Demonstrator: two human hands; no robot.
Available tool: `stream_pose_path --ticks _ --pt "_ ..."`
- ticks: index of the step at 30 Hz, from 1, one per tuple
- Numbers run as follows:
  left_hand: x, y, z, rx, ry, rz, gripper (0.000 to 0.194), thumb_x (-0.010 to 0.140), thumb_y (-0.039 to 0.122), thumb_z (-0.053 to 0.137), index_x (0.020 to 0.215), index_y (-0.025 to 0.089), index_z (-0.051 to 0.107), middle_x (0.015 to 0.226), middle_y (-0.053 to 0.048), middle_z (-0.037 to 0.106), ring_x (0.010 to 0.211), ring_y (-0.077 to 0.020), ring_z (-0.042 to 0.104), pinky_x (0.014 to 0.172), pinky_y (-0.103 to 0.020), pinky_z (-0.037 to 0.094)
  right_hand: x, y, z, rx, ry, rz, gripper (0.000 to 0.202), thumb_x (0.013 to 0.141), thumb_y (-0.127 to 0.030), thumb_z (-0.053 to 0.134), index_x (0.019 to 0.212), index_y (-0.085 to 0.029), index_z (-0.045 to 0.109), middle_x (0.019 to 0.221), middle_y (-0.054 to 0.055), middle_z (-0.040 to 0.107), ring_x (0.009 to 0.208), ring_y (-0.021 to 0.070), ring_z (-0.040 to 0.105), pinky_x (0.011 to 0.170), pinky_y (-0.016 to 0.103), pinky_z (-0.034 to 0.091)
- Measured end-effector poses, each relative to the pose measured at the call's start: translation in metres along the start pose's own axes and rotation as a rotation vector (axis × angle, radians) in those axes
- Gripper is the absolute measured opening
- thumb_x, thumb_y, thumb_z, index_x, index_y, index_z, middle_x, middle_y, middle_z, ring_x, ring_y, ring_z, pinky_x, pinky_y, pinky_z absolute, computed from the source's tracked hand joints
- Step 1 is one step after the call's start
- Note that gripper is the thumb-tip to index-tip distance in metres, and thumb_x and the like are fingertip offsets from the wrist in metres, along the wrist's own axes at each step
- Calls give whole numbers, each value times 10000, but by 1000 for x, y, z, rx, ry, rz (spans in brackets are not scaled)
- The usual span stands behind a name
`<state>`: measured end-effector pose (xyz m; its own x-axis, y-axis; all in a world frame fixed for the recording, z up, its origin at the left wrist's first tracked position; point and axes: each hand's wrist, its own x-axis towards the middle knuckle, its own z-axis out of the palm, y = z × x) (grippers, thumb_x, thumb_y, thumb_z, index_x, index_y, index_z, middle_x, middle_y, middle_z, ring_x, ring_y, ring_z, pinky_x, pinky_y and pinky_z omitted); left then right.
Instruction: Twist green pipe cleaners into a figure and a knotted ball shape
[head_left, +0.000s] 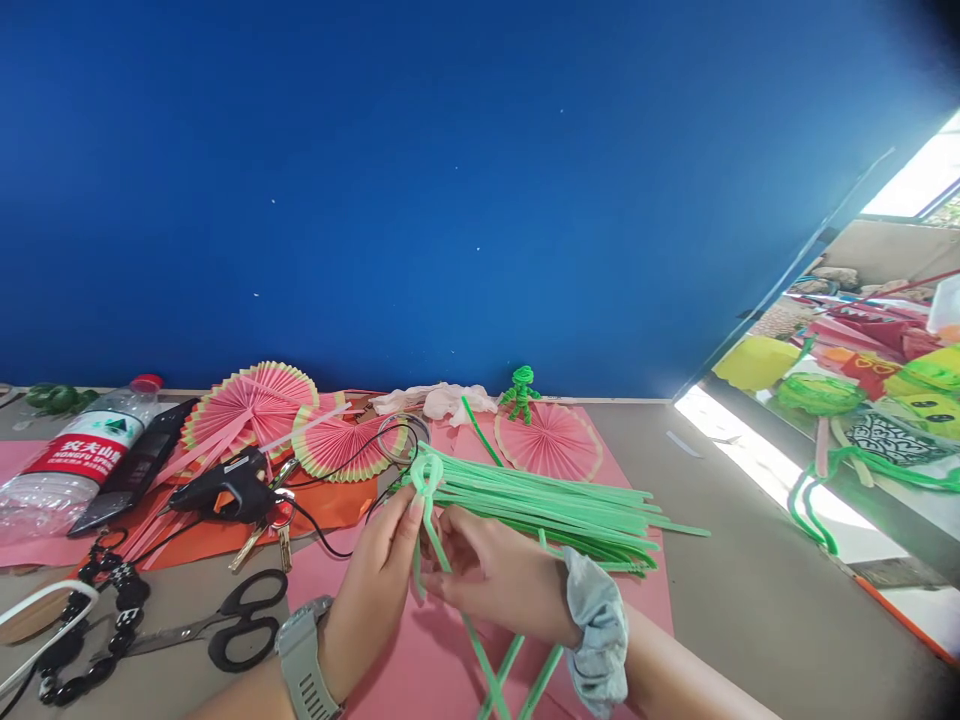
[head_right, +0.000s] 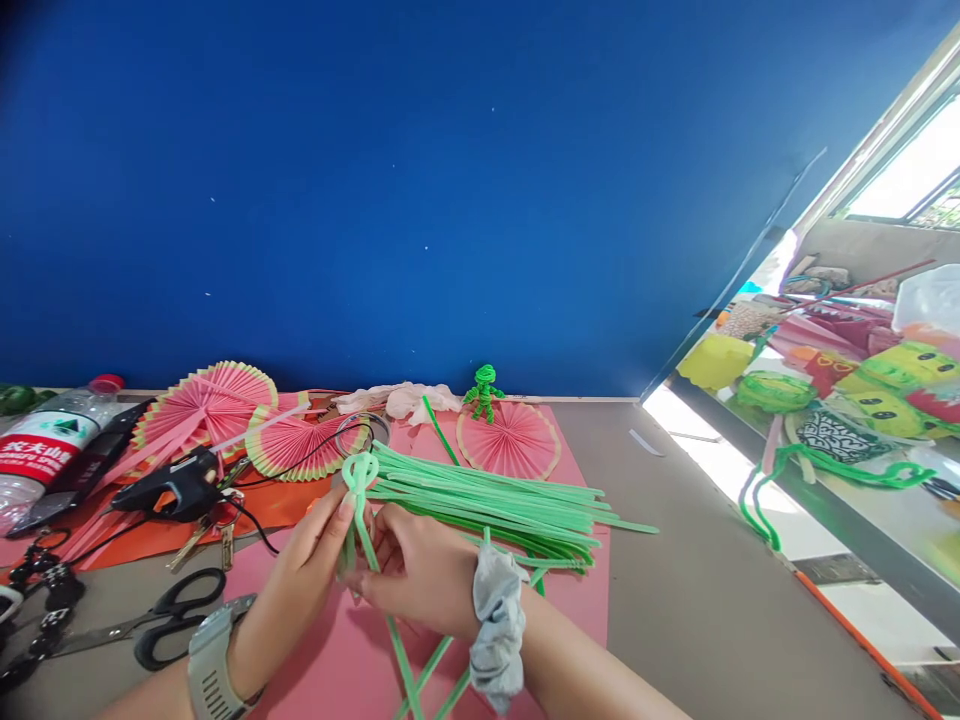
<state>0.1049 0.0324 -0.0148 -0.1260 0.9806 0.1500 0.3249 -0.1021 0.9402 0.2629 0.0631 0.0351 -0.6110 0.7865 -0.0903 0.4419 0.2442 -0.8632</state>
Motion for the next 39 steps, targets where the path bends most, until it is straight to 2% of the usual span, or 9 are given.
stream_pose_path --ticks 4,8,11,15,23,30,34,37,39 --pt "0 0 -3 51 28 50 286 824 338 495 1094 268 557 1207 -53 581 1201 -245 441 1050 -405 292 2 -1 2 19 -4 49 164 874 -209 414 727 -188 484 586 -33 589 556 106 570 567 218 434" --pt "8 8 -3 73 49 -1 276 830 349 492 1077 246 559 1149 -64 607 1135 -247 494 971 -396 373 3 -2 -6 -220 105 38 168 892 -234 395 804 -196 533 617 -26 568 537 115 506 517 223 370" --pt "16 13 0 -15 -14 -51 211 851 353 454 963 222 575 883 -42 656 863 -204 598 779 -328 478 1 -3 -13 -395 201 28 95 871 -198 422 898 -212 512 642 -31 562 550 127 491 521 235 337" --pt "20 14 2 -134 -97 -73 279 895 363 349 753 198 522 589 28 513 517 -126 496 536 -244 447 -2 -7 -18 -448 199 -36 102 871 -164 412 879 -220 496 694 -28 581 583 127 517 546 234 355" --pt "21 20 -3 14 -96 25 219 868 318 412 725 200 527 645 25 529 664 -157 514 705 -277 431 -6 -14 -2 -608 132 -164 132 863 -162 438 951 -200 530 882 37 642 778 188 602 644 277 439" --pt "20 30 -9 413 -374 297 246 842 130 393 938 213 604 930 -58 647 865 -218 561 808 -344 405 -8 -22 -20 -889 170 -272 142 827 -97 485 750 -194 554 768 32 574 683 179 520 593 291 415" --pt "20 46 -12 352 -647 436 252 847 129 418 857 241 643 860 -36 667 831 -216 564 781 -327 396 -8 -20 -45 -637 69 -287 158 840 -92 479 751 -196 558 748 4 563 689 137 518 630 252 427" --pt "18 56 -14 198 -770 383 261 884 204 398 793 236 641 750 -19 639 754 -185 543 721 -278 399 -5 -11 -57 -414 -22 -287 116 866 -176 489 787 -194 572 757 -10 574 677 114 524 617 221 427" --pt "16 57 -15 104 -756 283 275 894 249 382 755 217 618 699 -11 584 691 -164 504 670 -257 397 -2 -3 -61 -314 -31 -249 144 881 -248 480 795 -183 575 754 -9 570 656 108 518 589 211 421"
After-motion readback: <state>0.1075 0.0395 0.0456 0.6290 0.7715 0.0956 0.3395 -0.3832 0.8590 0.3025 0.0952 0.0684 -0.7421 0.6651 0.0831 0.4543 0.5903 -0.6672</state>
